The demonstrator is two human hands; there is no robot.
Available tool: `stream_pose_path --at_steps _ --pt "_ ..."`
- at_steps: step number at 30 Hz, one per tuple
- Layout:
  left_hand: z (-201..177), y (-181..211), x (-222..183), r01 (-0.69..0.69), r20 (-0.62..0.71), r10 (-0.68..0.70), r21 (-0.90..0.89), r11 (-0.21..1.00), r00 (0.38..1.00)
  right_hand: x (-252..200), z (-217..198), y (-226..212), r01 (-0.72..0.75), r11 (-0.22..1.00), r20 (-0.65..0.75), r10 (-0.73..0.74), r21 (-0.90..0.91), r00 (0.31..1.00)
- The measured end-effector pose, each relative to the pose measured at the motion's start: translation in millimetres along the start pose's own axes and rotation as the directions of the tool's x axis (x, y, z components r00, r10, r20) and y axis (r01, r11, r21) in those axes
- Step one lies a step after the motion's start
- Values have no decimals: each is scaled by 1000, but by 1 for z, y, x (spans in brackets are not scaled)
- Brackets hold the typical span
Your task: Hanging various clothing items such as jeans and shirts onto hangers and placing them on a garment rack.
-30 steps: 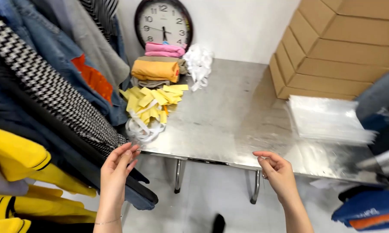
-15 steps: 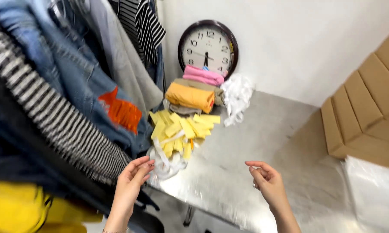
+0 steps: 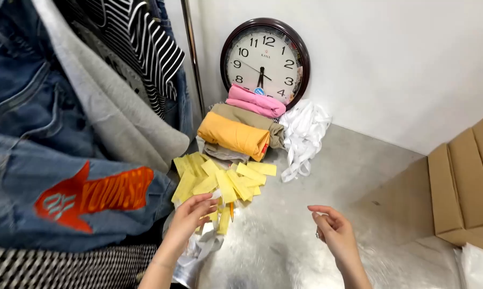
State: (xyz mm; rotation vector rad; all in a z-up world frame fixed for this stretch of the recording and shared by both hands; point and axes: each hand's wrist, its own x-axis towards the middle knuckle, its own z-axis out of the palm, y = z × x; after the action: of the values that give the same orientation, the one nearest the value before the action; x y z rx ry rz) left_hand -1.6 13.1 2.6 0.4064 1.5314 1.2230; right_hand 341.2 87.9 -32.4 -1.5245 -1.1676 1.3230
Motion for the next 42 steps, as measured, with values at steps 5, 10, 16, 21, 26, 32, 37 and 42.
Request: stream_pose_path --at_steps 5,10,16,21,26,32,37,42 --pt "26 30 87 78 17 -87 291 954 996 20 10 8 11 999 -57 -9 38 998" --pt "36 -3 282 3 -128 6 68 998 992 20 8 -7 -52 996 -216 67 73 974" --pt "67 0 357 323 -25 -366 -419 849 930 4 2 -6 -172 980 -391 199 101 899" --pt "85 23 339 384 -109 -458 -396 834 882 -5 -1 5 -221 968 -436 250 117 864" --pt "83 27 331 364 -55 -415 -384 848 908 -14 -7 1 -243 964 -465 267 112 844" --pt "109 85 194 256 93 -239 -389 885 967 -26 -23 4 -190 974 -457 225 120 861" --pt "139 71 104 275 240 -186 -422 864 953 -38 -15 -11 -115 985 -347 152 126 925" --pt "170 40 16 344 319 -216 -429 835 923 -62 -34 -6 71 985 -367 -7 160 930"
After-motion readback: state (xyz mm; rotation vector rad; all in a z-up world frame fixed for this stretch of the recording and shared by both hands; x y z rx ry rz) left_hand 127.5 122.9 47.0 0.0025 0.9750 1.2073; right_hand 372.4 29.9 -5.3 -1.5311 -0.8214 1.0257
